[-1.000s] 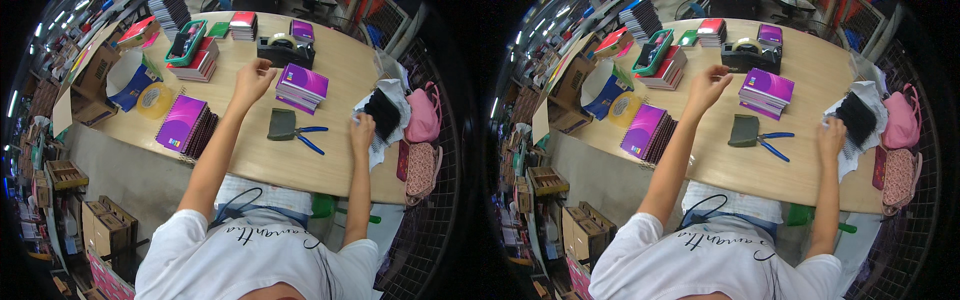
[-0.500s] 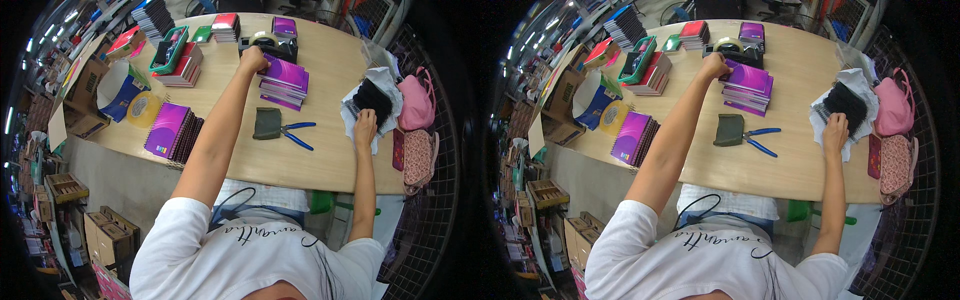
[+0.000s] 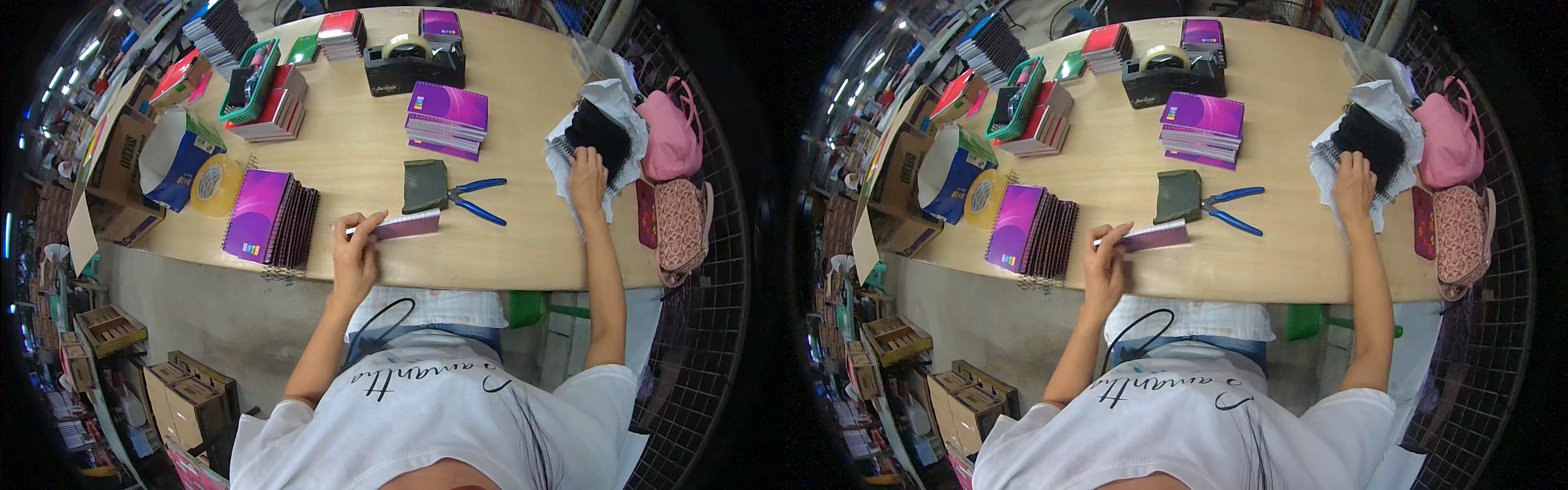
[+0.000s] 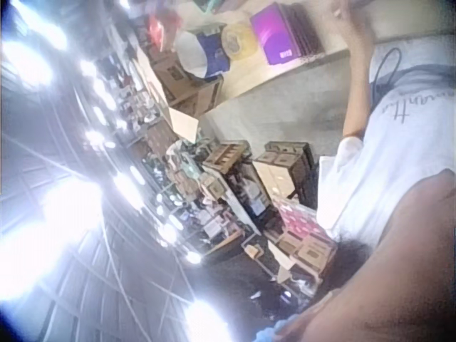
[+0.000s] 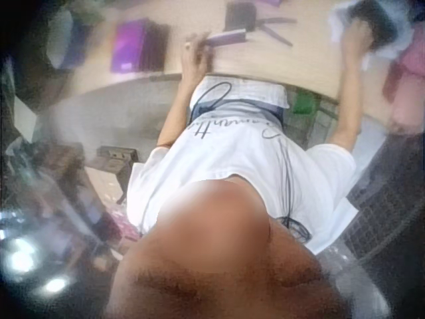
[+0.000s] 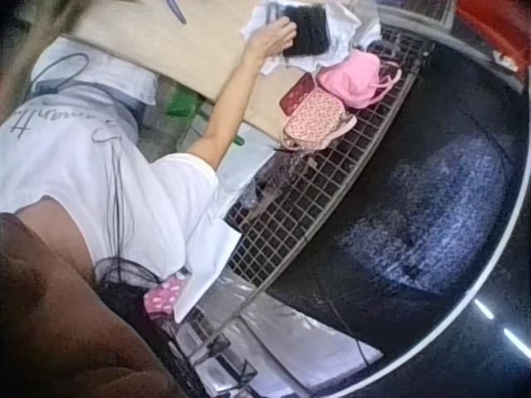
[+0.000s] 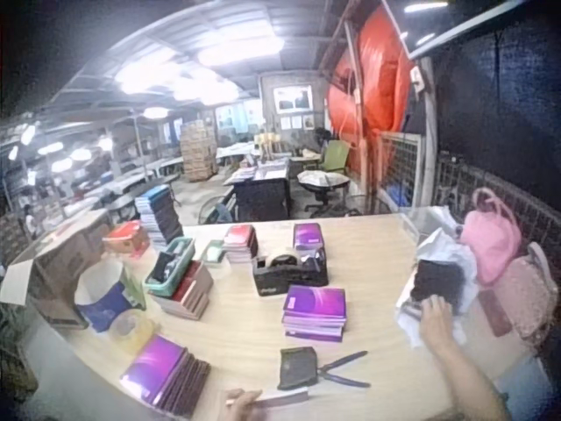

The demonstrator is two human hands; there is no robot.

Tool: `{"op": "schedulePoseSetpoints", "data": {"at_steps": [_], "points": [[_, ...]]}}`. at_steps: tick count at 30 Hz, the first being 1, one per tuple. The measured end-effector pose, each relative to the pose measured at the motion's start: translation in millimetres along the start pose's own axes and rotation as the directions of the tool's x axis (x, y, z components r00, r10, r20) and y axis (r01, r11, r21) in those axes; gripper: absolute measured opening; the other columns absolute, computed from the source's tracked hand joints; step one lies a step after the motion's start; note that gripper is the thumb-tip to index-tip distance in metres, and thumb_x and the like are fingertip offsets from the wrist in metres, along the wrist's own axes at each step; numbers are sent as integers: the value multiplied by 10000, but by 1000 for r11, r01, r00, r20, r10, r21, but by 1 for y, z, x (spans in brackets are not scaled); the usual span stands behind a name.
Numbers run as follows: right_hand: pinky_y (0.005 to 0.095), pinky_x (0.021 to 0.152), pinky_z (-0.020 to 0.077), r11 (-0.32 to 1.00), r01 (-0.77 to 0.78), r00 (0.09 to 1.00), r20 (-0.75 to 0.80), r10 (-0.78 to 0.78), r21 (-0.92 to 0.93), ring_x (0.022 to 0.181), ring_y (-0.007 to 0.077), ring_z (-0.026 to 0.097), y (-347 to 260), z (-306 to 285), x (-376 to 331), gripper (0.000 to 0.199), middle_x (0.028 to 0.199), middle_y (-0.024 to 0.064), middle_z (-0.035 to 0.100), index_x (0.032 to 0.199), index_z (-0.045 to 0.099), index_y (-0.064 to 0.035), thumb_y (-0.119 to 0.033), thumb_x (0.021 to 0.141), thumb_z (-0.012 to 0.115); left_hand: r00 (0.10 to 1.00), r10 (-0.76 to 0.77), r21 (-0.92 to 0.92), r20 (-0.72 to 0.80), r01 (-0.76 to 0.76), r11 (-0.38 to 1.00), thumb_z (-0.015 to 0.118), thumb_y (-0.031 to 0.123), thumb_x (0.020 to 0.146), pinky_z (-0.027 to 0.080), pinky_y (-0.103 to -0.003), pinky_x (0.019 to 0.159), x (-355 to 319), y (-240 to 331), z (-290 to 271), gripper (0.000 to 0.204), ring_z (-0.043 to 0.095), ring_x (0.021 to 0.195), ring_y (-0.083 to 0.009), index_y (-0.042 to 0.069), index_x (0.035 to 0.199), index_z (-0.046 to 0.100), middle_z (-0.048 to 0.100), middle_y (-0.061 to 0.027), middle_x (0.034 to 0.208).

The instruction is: The person trims the excess length of spiral coils on small notebooks using a pair of snips, handling the notebooks one at a time and placing the trimmed items in a stack.

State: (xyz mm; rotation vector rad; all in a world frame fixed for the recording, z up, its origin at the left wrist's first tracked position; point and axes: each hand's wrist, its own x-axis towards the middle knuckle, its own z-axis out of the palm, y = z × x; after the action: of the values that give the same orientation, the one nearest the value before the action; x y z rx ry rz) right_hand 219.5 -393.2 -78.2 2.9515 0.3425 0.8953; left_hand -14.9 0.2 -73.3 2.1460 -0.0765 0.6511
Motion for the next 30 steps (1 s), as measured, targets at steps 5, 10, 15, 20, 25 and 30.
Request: {"op": "schedulePoseSetpoints", "data": {"at_steps": [5,10,15,20,25,30], "points": [[427,756,470,941,193,974,-174,-148,279,943,327,575,-7,-15,9,211,1003,134,564,1079,566,-47,-91,874,590,994,-14,-43,-107,10,999,712,121,836,425,-347,872,-7,0,22,261,476,985,-246,40,1068,621,462,-118,1048],[361,669,464,643,98,963,90,-253,759,780,315,597,-73,-81,-16,234,842,144,613,1087,657,-35,-24,868,575,992,-36,-86,-124,25,996,753,113,787,430,-349,797,2,1,29,204,465,941,-264,29,940,648,477,-114,940],[339,628,464,374,-38,911,186,-368,927,717,222,611,-150,-119,-41,194,838,125,659,1024,726,-67,-56,843,657,994,-43,-114,-97,32,993,749,101,787,432,-334,778,9,0,26,183,459,933,-256,19,918,650,470,-108,928],[334,692,496,339,1,944,110,-310,941,780,236,634,-166,-102,-43,171,879,120,680,982,726,-44,-51,815,692,995,-51,-123,-84,40,992,744,98,790,433,-336,781,12,-3,24,189,459,926,-252,14,927,645,465,-109,927],[335,754,506,244,50,932,42,-360,968,822,250,645,-173,-99,-43,149,901,125,687,940,708,-10,-26,792,699,991,-82,-127,-104,68,990,743,97,791,431,-336,790,12,-3,27,193,459,921,-251,12,930,641,463,-113,925],[340,742,503,122,-118,899,158,-409,986,809,264,641,-174,-105,-44,121,850,128,671,913,704,-9,-9,794,680,985,-101,-136,-143,81,987,743,90,791,429,-338,793,11,-1,31,187,456,914,-252,13,926,639,469,-110,921]]}}
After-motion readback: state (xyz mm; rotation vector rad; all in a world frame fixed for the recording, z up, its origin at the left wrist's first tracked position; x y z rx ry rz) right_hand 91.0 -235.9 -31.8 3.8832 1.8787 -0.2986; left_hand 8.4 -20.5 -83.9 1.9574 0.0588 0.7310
